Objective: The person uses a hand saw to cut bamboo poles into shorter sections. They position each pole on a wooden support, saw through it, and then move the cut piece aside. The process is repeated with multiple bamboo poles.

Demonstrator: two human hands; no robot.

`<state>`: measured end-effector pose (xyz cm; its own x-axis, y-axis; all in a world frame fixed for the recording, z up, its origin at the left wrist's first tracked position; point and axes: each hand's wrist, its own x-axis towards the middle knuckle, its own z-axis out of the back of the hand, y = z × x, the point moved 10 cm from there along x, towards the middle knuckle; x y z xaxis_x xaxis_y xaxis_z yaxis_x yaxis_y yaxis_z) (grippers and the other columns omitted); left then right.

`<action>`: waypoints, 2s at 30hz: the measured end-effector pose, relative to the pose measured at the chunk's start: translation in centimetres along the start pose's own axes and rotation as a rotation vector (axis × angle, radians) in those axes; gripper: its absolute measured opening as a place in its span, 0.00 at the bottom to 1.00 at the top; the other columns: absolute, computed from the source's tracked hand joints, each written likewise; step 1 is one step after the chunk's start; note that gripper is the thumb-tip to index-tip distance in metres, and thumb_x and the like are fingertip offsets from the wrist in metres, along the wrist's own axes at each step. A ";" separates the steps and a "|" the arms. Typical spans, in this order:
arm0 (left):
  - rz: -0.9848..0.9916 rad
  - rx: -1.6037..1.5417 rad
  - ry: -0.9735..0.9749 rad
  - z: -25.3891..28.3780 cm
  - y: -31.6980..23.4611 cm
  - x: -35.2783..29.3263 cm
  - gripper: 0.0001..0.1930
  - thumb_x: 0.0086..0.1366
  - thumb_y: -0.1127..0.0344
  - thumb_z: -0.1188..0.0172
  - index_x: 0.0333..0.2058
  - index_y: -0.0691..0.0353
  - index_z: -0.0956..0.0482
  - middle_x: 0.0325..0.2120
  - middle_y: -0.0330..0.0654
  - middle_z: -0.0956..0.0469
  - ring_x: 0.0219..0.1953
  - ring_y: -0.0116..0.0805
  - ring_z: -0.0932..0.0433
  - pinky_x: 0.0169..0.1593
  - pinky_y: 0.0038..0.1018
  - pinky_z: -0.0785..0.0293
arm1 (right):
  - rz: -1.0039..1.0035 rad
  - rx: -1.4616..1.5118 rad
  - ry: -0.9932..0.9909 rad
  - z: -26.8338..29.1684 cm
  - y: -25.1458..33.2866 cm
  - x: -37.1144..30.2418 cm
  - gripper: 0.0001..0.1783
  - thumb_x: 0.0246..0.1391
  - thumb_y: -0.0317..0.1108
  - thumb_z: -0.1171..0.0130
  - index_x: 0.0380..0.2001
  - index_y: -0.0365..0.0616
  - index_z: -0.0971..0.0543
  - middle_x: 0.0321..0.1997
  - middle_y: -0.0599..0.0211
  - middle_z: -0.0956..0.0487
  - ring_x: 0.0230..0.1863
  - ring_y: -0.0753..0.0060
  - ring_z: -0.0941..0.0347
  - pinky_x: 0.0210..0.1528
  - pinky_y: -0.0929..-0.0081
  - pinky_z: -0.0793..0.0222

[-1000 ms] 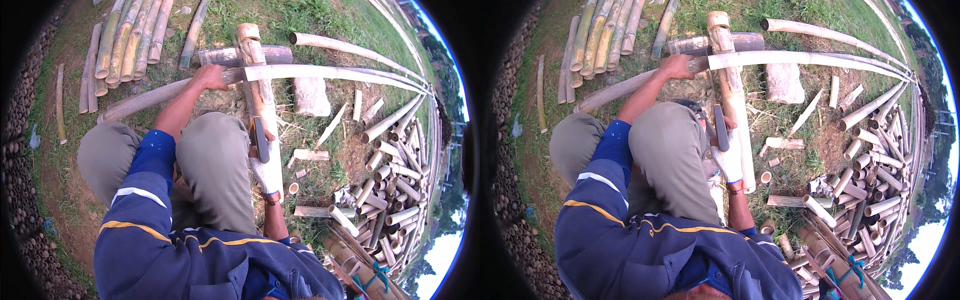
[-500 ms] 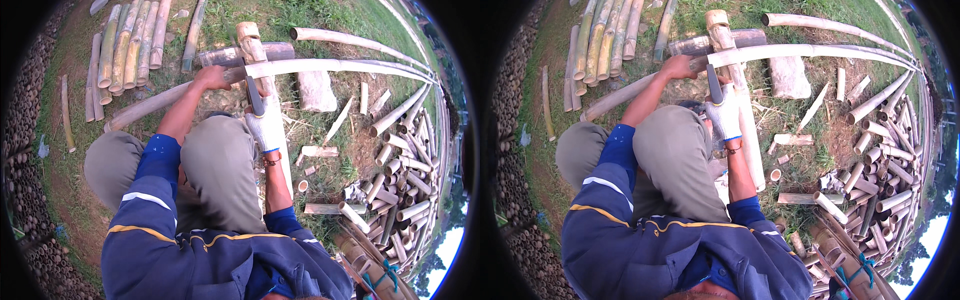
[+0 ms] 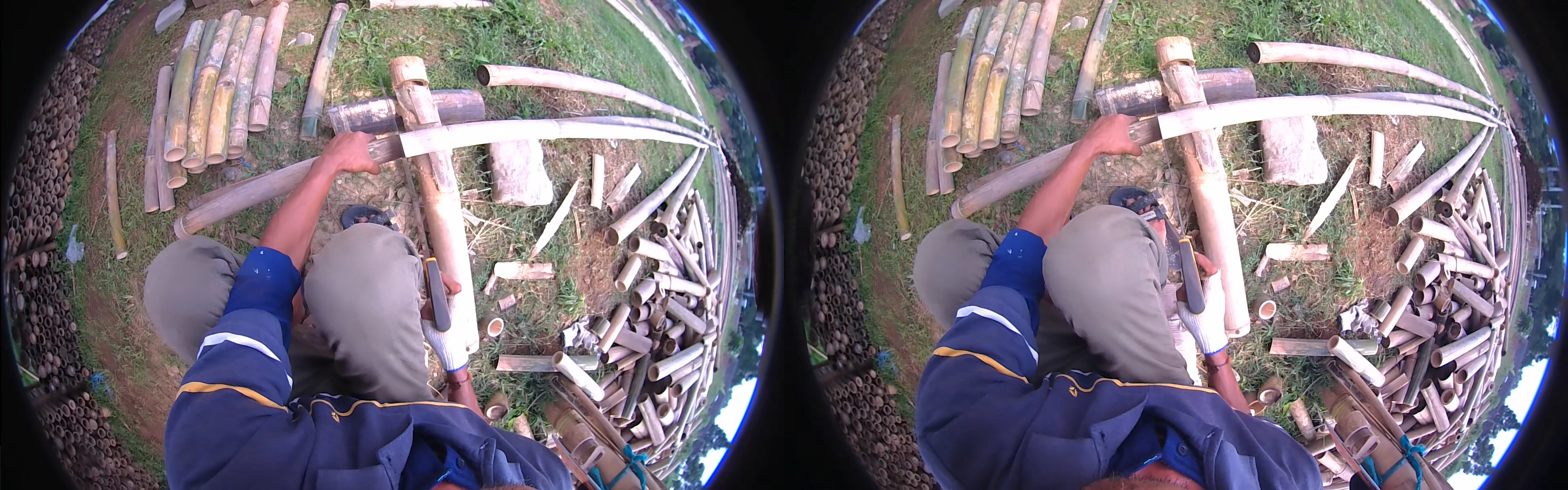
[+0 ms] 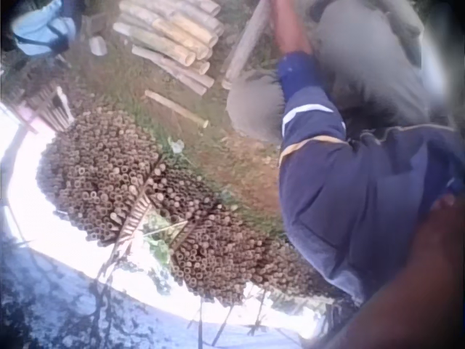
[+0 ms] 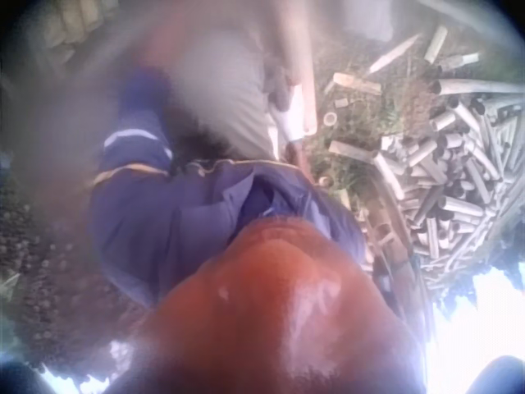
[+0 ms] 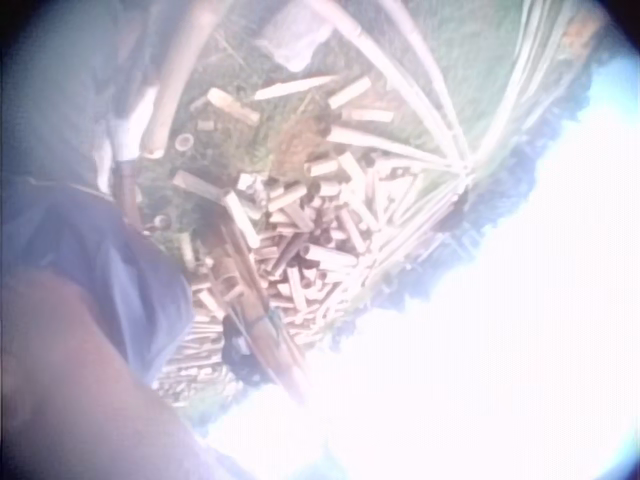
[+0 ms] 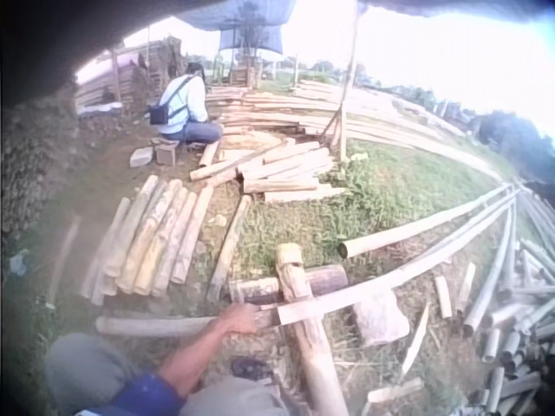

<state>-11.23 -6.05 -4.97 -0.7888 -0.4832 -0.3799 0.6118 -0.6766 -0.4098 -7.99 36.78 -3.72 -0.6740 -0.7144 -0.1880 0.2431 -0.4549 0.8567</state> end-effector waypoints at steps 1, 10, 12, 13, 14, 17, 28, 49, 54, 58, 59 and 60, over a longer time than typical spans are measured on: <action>-0.017 0.004 -0.035 0.0 -0.4 0.1 0.49 0.44 0.44 0.22 0.65 0.64 0.18 0.55 0.62 0.14 0.58 0.56 0.13 0.65 0.43 0.19 | 0.159 0.049 -0.106 0.2 4.5 4.9 0.30 0.61 0.24 0.37 0.67 0.39 0.28 0.48 0.58 0.18 0.45 0.64 0.18 0.50 0.67 0.21; -0.054 -0.027 0.012 -0.6 0.4 0.4 0.49 0.44 0.46 0.24 0.65 0.66 0.19 0.57 0.61 0.15 0.59 0.55 0.14 0.65 0.42 0.20 | 0.303 -0.028 -0.109 1.6 11.3 7.1 0.36 0.56 0.21 0.39 0.69 0.39 0.30 0.51 0.54 0.17 0.49 0.58 0.17 0.56 0.66 0.22; -0.037 -0.002 0.037 -0.4 0.7 -0.2 0.48 0.44 0.46 0.24 0.65 0.65 0.18 0.57 0.61 0.14 0.58 0.56 0.14 0.64 0.43 0.19 | 0.136 0.053 -0.011 1.5 4.9 0.2 0.36 0.56 0.18 0.42 0.70 0.36 0.32 0.51 0.58 0.20 0.49 0.66 0.20 0.55 0.71 0.23; -0.050 0.005 0.008 -0.2 0.3 0.0 0.48 0.44 0.46 0.24 0.65 0.64 0.18 0.56 0.62 0.14 0.58 0.56 0.14 0.64 0.43 0.19 | -0.010 0.037 0.029 2.2 2.7 -4.2 0.36 0.56 0.17 0.42 0.70 0.36 0.32 0.50 0.62 0.22 0.48 0.71 0.22 0.53 0.75 0.24; -0.060 0.001 -0.015 -0.4 0.1 0.1 0.47 0.44 0.46 0.24 0.65 0.63 0.17 0.56 0.62 0.14 0.57 0.56 0.14 0.64 0.43 0.19 | -0.082 0.120 0.008 2.9 2.4 -6.0 0.37 0.56 0.16 0.42 0.70 0.36 0.32 0.50 0.63 0.23 0.47 0.73 0.23 0.52 0.76 0.24; -0.031 -0.016 -0.048 -0.1 0.1 -0.5 0.47 0.44 0.46 0.24 0.64 0.63 0.17 0.54 0.62 0.13 0.56 0.56 0.13 0.64 0.43 0.18 | -0.103 0.196 -0.010 3.1 2.7 -4.8 0.36 0.57 0.17 0.41 0.70 0.35 0.32 0.52 0.60 0.23 0.48 0.70 0.23 0.54 0.74 0.25; -0.123 -0.057 -0.019 0.0 -0.6 0.5 0.39 0.45 0.46 0.24 0.54 0.65 0.12 0.49 0.60 0.11 0.52 0.57 0.12 0.58 0.46 0.18 | 0.258 0.061 -0.106 0.9 10.5 9.3 0.32 0.62 0.22 0.40 0.70 0.39 0.30 0.45 0.61 0.22 0.43 0.70 0.24 0.48 0.70 0.25; -0.116 -0.025 -0.085 0.3 1.4 0.5 0.40 0.44 0.45 0.24 0.56 0.60 0.13 0.48 0.58 0.11 0.51 0.56 0.12 0.57 0.46 0.16 | 0.307 0.050 -0.107 0.6 9.4 7.0 0.30 0.60 0.22 0.40 0.67 0.35 0.29 0.52 0.53 0.22 0.51 0.57 0.21 0.57 0.62 0.23; -0.109 -0.044 -0.100 -0.1 -0.1 -0.6 0.39 0.44 0.47 0.26 0.57 0.58 0.13 0.47 0.57 0.11 0.50 0.57 0.12 0.57 0.46 0.16 | -0.088 0.354 -0.047 3.8 1.5 -8.5 0.31 0.69 0.31 0.38 0.71 0.36 0.33 0.54 0.58 0.21 0.51 0.59 0.20 0.58 0.65 0.23; -0.072 -0.054 -0.025 -0.1 -1.0 -0.7 0.40 0.45 0.47 0.26 0.59 0.57 0.14 0.49 0.58 0.11 0.51 0.57 0.12 0.58 0.46 0.16 | 0.236 0.054 -0.085 1.6 6.8 3.6 0.29 0.68 0.33 0.36 0.68 0.38 0.30 0.57 0.55 0.20 0.54 0.58 0.21 0.60 0.62 0.24; -0.053 -0.034 -0.060 -0.5 0.2 -1.4 0.40 0.45 0.47 0.25 0.59 0.58 0.14 0.50 0.59 0.11 0.51 0.57 0.12 0.58 0.46 0.17 | 0.379 0.034 -0.104 -0.2 9.2 8.3 0.29 0.67 0.34 0.36 0.68 0.38 0.29 0.57 0.54 0.20 0.55 0.58 0.21 0.61 0.61 0.25; -0.070 -0.023 -0.098 -0.5 0.2 -0.7 0.41 0.45 0.46 0.25 0.59 0.59 0.14 0.50 0.59 0.12 0.52 0.57 0.12 0.59 0.46 0.17 | 0.415 0.023 -0.126 -0.8 11.0 12.0 0.29 0.67 0.34 0.35 0.67 0.38 0.28 0.58 0.53 0.20 0.56 0.58 0.21 0.61 0.60 0.25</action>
<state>-10.49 -5.58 -5.22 -0.8307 -0.4884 -0.2671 0.5557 -0.6982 -0.4513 -12.90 22.77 3.09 -0.6026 -0.7632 0.2331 0.4966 -0.1300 0.8582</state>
